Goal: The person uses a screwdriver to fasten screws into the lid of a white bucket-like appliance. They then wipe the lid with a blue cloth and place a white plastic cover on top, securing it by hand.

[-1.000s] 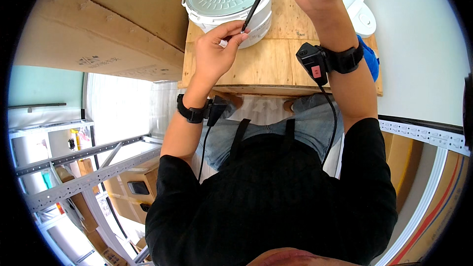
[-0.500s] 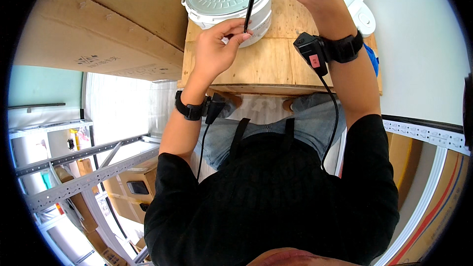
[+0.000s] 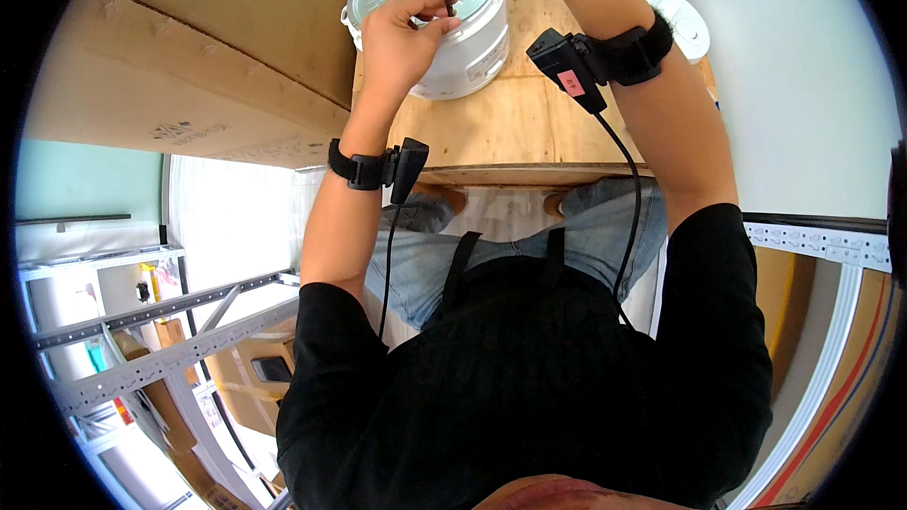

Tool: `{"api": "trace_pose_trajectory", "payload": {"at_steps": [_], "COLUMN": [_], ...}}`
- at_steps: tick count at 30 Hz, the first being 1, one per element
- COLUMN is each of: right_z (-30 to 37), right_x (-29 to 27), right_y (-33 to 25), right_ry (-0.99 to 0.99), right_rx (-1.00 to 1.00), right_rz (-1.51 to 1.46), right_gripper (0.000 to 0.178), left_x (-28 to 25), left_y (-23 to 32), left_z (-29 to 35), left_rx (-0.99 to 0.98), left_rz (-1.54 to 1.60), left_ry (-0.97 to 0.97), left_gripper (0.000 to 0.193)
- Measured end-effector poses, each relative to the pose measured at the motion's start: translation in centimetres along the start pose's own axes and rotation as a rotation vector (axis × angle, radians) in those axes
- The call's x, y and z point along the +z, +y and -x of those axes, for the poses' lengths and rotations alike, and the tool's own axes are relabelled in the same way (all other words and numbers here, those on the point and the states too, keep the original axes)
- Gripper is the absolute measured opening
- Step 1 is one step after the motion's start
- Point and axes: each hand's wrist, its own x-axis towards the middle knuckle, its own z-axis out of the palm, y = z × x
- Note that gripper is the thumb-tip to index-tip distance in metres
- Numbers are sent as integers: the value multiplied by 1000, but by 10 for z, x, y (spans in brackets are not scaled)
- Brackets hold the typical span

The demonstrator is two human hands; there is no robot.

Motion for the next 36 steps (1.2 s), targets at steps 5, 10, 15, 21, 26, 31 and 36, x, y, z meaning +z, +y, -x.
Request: {"api": "trace_pose_trajectory", "payload": {"at_steps": [5, 10, 15, 21, 26, 31, 36], "right_z": [3, 4, 6, 0, -2, -6, -6], "right_x": [-3, -1, -1, -3, 1, 9, 3], "right_y": [12, 1, 1, 13, 10, 20, 12], "right_ry": [43, 13, 10, -76, 9, 111, -95], "right_rx": [-113, -92, -68, -54, -348, -499, 27], "right_rz": [68, 141, 150, 18, 336, 478, -77], "right_gripper": [40, 38, 38, 39, 38, 40, 45], "left_x": [5, 5, -3, -4, 5, 3, 4], "left_y": [3, 1, 8, 8, 3, -5, 4], "left_z": [2, 1, 2, -6, -9, -4, -6], "left_rx": [-27, -46, -101, -139, -90, -56, -21], "left_rz": [17, 9, 8, 165, 280, 210, 138], "left_ry": [-3, -17, -76, -115, -34, -16, -84], "left_gripper": [22, 22, 19, 23, 25, 21, 20]}}
